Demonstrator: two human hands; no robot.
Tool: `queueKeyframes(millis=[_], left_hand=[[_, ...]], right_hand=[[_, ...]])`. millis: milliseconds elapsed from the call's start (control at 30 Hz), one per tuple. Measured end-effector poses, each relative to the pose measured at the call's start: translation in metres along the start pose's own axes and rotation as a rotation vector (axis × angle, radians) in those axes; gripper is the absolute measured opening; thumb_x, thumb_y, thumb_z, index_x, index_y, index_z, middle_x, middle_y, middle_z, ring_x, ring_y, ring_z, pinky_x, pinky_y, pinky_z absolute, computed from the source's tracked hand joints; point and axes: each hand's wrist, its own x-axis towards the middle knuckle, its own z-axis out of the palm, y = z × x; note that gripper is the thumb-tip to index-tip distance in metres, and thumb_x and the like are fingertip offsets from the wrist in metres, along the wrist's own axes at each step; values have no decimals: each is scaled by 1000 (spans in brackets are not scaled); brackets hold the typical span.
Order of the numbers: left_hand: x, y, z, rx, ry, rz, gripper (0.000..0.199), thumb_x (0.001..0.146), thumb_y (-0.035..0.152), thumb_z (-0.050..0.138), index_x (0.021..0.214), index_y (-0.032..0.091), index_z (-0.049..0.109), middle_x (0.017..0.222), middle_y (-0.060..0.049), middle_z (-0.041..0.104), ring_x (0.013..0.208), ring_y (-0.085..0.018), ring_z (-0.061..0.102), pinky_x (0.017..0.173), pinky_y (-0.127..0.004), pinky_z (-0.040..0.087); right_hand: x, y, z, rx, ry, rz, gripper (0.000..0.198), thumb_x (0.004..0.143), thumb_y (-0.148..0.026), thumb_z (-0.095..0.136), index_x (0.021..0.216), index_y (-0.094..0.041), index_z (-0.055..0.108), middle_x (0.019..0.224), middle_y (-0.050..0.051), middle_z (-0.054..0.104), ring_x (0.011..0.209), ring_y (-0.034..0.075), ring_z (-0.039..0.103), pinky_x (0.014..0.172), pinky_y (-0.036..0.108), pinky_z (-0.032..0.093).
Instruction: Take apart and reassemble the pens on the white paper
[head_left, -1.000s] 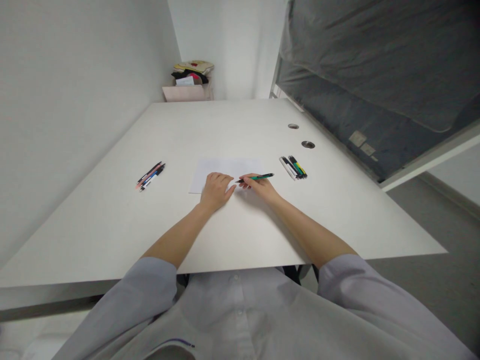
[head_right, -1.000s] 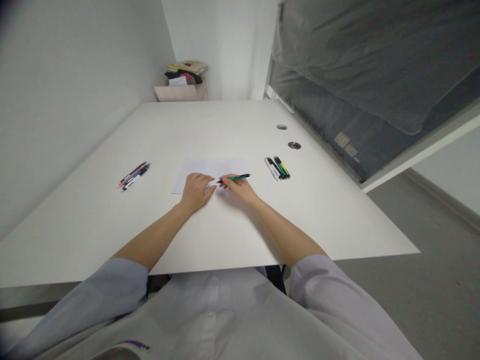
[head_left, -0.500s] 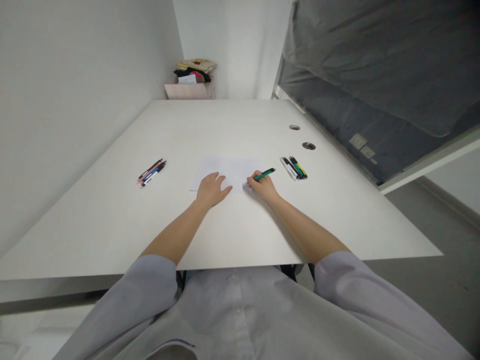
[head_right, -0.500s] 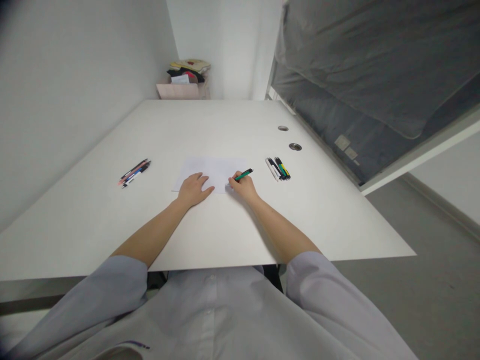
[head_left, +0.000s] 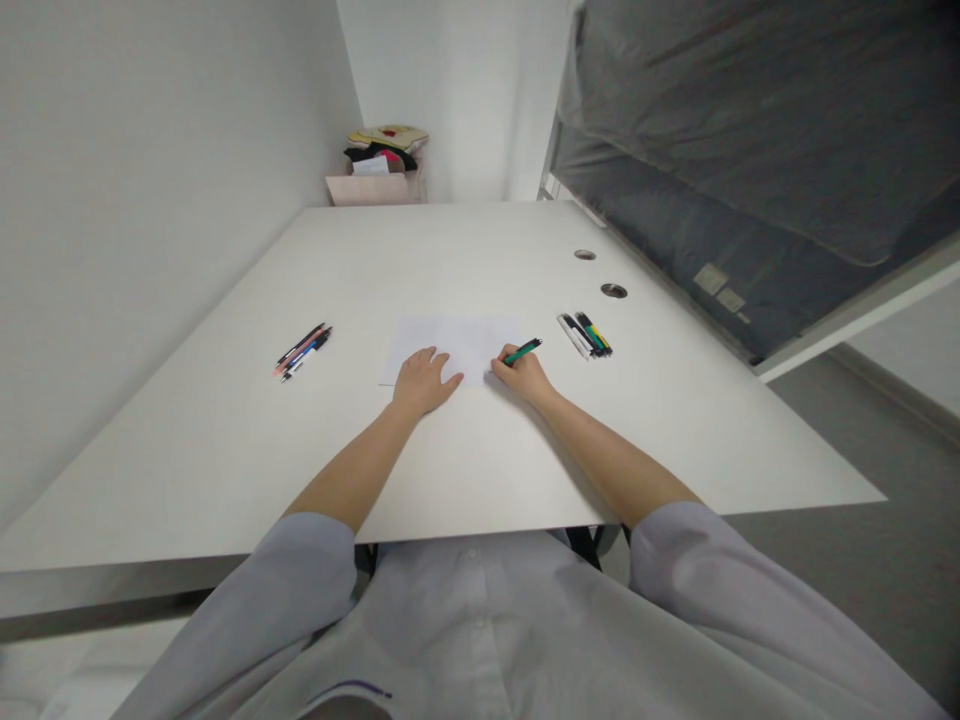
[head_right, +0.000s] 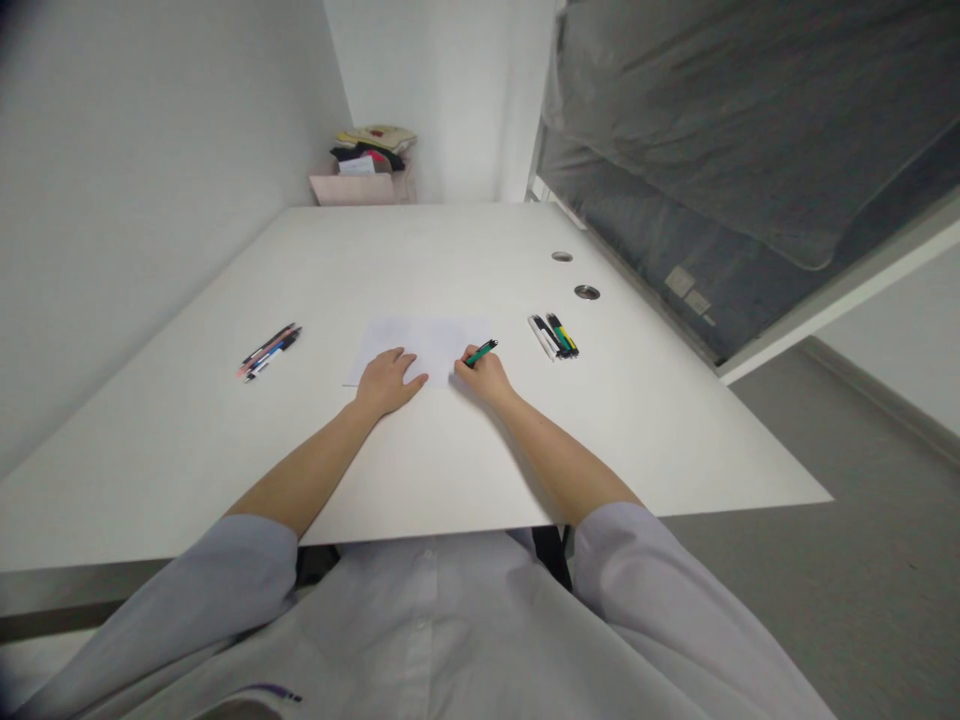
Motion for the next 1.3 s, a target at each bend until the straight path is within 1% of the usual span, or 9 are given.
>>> queueKeyframes(millis=[233, 367, 500, 667, 767, 900, 1067, 1167, 1300], left_hand=[[0, -1, 3, 0, -13, 0, 55, 94, 55, 47, 133, 16, 57, 146, -17, 51, 136, -32, 46, 113, -47, 38], [-1, -1, 1, -9, 41, 18, 56, 93, 52, 49, 135, 15, 53, 149, -19, 48, 141, -35, 39, 116, -52, 31], [5, 4, -3, -105, 66, 42, 57, 92, 48, 54, 137, 13, 50, 148, -19, 48, 140, -35, 40, 116, -53, 31], [16, 22, -9, -369, 58, 161, 50, 95, 41, 51, 138, 17, 49, 142, -13, 57, 131, -25, 51, 112, -42, 40], [15, 31, -10, -463, 104, 228, 34, 99, 33, 44, 125, 19, 60, 128, -9, 66, 121, -21, 58, 107, -39, 43], [9, 30, -9, -471, 109, 196, 27, 98, 28, 43, 107, 19, 67, 111, -8, 72, 108, -22, 63, 101, -40, 47], [6, 18, -10, -442, 114, 129, 26, 98, 27, 43, 106, 17, 66, 108, -9, 72, 106, -22, 63, 100, -39, 46], [6, 16, -11, -436, 95, 114, 26, 98, 27, 42, 107, 18, 65, 108, -9, 71, 106, -23, 63, 100, -40, 46], [5, 16, -11, -432, 108, 108, 26, 97, 27, 41, 106, 18, 65, 107, -9, 71, 104, -23, 63, 98, -39, 46]], right_hand=[[-4, -10, -9, 177, 146, 81, 18, 74, -38, 58, 65, -23, 53, 60, -1, 58, 63, 17, 54, 65, 30, 41], [-3, -14, -17, 230, 168, 85, 17, 72, -38, 58, 65, -23, 53, 60, -2, 56, 64, 17, 52, 65, 31, 41], [2, -22, -23, 321, 60, 102, 15, 68, -36, 62, 69, -23, 55, 60, -3, 54, 62, 15, 50, 63, 29, 40], [4, -33, -15, 552, -112, 123, 25, 65, -43, 68, 71, -22, 54, 57, -5, 49, 55, 11, 44, 55, 26, 34], [-1, -34, -2, 625, -124, 124, 32, 62, -48, 72, 71, -22, 55, 57, -5, 50, 54, 11, 43, 53, 25, 33], [-8, -31, 9, 690, -110, 115, 40, 63, -56, 76, 72, -21, 58, 56, -4, 53, 52, 10, 43, 51, 24, 32], [-8, -36, -7, 773, -68, 201, 66, 79, -82, 45, 79, -20, 64, 52, -1, 50, 47, 13, 44, 50, 27, 37], [-10, -39, -17, 747, -77, 218, 74, 82, -85, 31, 81, -19, 65, 57, 3, 54, 53, 17, 51, 55, 29, 44], [-13, -40, -17, 803, -53, 226, 70, 84, -81, 29, 78, -20, 63, 57, 4, 54, 55, 18, 52, 59, 30, 47]])
